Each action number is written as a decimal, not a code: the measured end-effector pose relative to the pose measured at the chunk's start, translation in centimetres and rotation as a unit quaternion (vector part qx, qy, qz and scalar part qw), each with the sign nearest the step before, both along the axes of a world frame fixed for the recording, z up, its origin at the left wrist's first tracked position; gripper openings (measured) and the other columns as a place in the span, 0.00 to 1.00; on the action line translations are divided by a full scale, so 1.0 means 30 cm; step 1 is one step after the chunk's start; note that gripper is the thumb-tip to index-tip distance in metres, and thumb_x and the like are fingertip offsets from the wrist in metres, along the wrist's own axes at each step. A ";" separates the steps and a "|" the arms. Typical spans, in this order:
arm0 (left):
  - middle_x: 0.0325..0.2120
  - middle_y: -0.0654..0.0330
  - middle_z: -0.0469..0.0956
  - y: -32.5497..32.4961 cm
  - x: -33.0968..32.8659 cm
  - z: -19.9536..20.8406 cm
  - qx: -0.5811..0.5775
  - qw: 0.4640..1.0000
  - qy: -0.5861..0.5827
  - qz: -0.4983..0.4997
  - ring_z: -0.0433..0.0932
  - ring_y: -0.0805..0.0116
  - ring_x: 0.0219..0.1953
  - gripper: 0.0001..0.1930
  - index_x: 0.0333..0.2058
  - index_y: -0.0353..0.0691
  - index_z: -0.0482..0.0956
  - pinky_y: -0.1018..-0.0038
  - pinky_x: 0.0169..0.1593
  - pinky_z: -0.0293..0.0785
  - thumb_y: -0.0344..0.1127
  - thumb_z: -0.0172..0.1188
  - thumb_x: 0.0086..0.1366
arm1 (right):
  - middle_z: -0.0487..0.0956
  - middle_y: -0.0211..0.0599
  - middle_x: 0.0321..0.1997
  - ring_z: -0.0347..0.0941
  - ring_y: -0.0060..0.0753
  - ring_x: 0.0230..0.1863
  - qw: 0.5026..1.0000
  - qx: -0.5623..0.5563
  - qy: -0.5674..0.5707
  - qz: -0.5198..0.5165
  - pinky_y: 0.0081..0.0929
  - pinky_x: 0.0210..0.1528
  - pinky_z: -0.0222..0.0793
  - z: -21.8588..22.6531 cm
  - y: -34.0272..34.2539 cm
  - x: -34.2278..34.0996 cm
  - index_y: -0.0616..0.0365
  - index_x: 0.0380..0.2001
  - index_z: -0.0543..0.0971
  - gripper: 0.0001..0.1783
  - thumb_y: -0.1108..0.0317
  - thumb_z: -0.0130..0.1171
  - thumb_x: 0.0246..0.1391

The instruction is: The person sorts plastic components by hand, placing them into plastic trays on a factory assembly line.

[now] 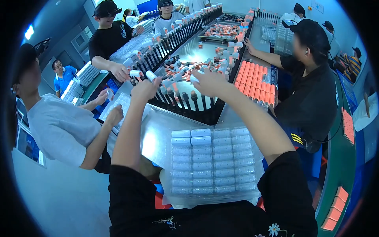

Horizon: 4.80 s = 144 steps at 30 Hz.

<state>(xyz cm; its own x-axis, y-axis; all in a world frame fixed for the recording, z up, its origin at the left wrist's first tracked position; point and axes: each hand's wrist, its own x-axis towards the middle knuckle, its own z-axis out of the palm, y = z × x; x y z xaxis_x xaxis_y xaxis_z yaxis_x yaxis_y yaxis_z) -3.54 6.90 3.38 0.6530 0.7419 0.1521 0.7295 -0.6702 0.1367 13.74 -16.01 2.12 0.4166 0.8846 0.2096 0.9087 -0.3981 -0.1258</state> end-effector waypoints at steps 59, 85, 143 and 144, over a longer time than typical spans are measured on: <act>0.50 0.44 0.73 -0.436 -0.295 -0.330 -0.017 0.909 0.093 -0.407 0.72 0.43 0.55 0.32 0.51 0.31 0.76 0.56 0.59 0.72 0.44 0.75 0.52 | 0.81 0.50 0.41 0.81 0.54 0.44 0.982 -0.012 0.066 0.176 0.49 0.43 0.79 -0.148 -0.098 -0.441 0.61 0.40 0.80 0.12 0.67 0.59 0.53; 0.54 0.36 0.79 -0.128 0.243 0.105 -0.325 0.946 0.001 -0.011 0.79 0.43 0.59 0.37 0.62 0.30 0.72 0.56 0.62 0.73 0.58 0.51 0.67 | 0.80 0.52 0.43 0.78 0.54 0.46 0.981 -0.081 0.109 0.137 0.46 0.46 0.74 -0.201 -0.302 -0.332 0.66 0.45 0.74 0.30 0.62 0.71 0.40; 0.40 0.43 0.82 -0.211 0.077 -0.111 0.150 0.977 -0.009 -0.153 0.76 0.43 0.50 0.19 0.43 0.37 0.83 0.55 0.58 0.71 0.49 0.58 0.70 | 0.80 0.62 0.50 0.84 0.48 0.46 0.974 0.173 -0.056 -0.136 0.38 0.36 0.84 -0.135 0.136 -0.137 0.76 0.60 0.67 0.41 0.64 0.70 0.46; 0.37 0.44 0.83 -0.210 0.038 -0.139 0.113 0.983 -0.045 -0.139 0.79 0.40 0.46 0.21 0.37 0.38 0.84 0.52 0.52 0.75 0.52 0.56 0.70 | 0.79 0.62 0.52 0.84 0.48 0.47 0.991 0.112 0.047 -0.057 0.38 0.35 0.83 -0.067 0.063 -0.178 0.77 0.61 0.66 0.37 0.65 0.64 0.53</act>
<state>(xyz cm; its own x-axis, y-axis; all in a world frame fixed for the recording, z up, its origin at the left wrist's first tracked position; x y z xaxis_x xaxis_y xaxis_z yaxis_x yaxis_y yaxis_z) -2.41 0.59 -0.80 0.8022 0.4766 0.3597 0.5053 -0.8628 0.0164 8.40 -14.13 0.12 0.5384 0.7658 0.3518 0.8394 -0.4505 -0.3040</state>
